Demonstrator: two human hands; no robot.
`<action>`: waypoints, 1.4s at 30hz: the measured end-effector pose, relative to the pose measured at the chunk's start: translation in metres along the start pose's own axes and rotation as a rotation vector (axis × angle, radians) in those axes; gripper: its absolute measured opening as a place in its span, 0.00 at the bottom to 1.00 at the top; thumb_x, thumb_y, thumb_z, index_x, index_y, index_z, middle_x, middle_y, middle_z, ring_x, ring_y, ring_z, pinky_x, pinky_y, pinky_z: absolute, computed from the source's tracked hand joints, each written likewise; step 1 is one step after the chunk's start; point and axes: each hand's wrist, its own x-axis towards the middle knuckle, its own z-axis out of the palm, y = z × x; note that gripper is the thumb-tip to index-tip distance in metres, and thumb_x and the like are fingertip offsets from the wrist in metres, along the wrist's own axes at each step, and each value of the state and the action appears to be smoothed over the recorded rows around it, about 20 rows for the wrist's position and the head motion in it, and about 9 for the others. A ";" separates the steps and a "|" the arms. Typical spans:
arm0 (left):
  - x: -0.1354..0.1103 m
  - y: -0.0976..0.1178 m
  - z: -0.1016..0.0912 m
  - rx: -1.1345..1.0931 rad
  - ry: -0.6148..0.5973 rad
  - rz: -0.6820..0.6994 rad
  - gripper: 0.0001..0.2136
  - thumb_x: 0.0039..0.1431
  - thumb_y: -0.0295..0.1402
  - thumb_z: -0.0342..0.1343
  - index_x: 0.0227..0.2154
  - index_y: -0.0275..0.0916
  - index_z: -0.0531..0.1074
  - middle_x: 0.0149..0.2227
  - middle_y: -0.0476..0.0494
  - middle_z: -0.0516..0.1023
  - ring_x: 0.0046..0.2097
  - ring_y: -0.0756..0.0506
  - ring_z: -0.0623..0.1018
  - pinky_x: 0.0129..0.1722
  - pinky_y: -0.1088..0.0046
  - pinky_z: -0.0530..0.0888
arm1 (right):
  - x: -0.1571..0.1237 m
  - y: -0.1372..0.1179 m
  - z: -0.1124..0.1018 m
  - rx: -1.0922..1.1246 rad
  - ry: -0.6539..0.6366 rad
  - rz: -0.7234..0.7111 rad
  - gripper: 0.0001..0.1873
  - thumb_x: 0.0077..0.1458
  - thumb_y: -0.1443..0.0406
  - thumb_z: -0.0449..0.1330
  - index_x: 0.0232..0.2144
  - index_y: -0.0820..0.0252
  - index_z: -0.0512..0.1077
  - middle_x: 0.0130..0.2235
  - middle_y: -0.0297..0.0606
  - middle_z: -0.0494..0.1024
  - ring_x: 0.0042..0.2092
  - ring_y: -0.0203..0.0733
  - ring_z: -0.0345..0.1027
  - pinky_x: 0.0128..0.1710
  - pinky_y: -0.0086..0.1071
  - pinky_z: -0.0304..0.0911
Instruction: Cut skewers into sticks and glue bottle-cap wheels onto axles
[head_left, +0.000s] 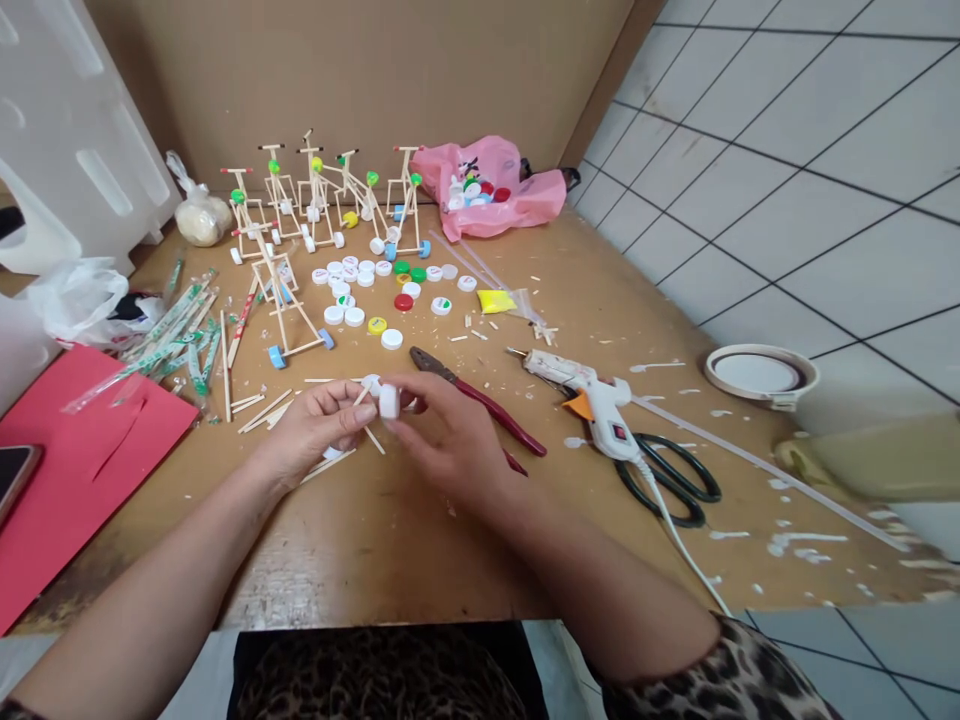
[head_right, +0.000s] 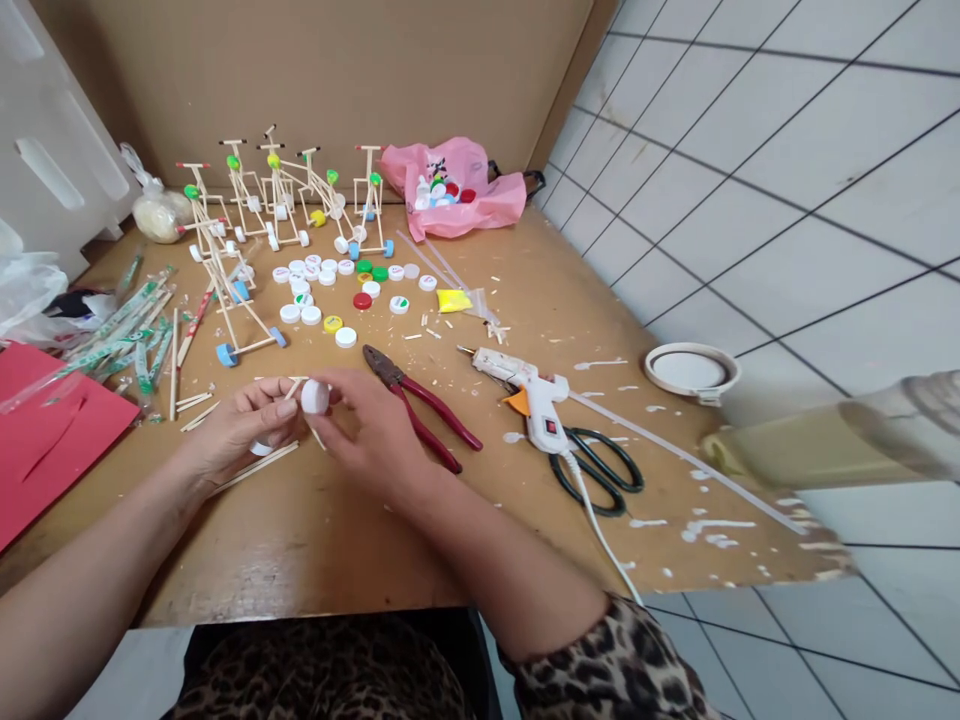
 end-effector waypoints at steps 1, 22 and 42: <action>0.000 0.000 0.000 0.006 0.004 0.016 0.17 0.42 0.44 0.66 0.25 0.34 0.73 0.13 0.55 0.65 0.17 0.57 0.58 0.19 0.80 0.54 | 0.001 0.001 -0.002 0.157 0.006 0.122 0.13 0.52 0.65 0.59 0.42 0.56 0.68 0.40 0.39 0.77 0.41 0.39 0.70 0.42 0.37 0.67; -0.008 0.003 0.011 0.666 0.295 0.145 0.08 0.48 0.34 0.58 0.20 0.36 0.73 0.17 0.50 0.71 0.20 0.53 0.64 0.20 0.77 0.59 | 0.006 0.015 0.000 1.027 -0.144 0.832 0.15 0.34 0.62 0.72 0.30 0.57 0.78 0.28 0.31 0.78 0.27 0.29 0.66 0.28 0.25 0.61; -0.008 0.002 0.013 1.095 0.325 0.295 0.06 0.50 0.30 0.57 0.20 0.38 0.75 0.21 0.47 0.75 0.23 0.50 0.68 0.27 0.74 0.60 | 0.005 0.020 0.007 0.948 -0.178 0.846 0.16 0.34 0.61 0.72 0.30 0.55 0.78 0.27 0.31 0.76 0.30 0.31 0.66 0.31 0.28 0.61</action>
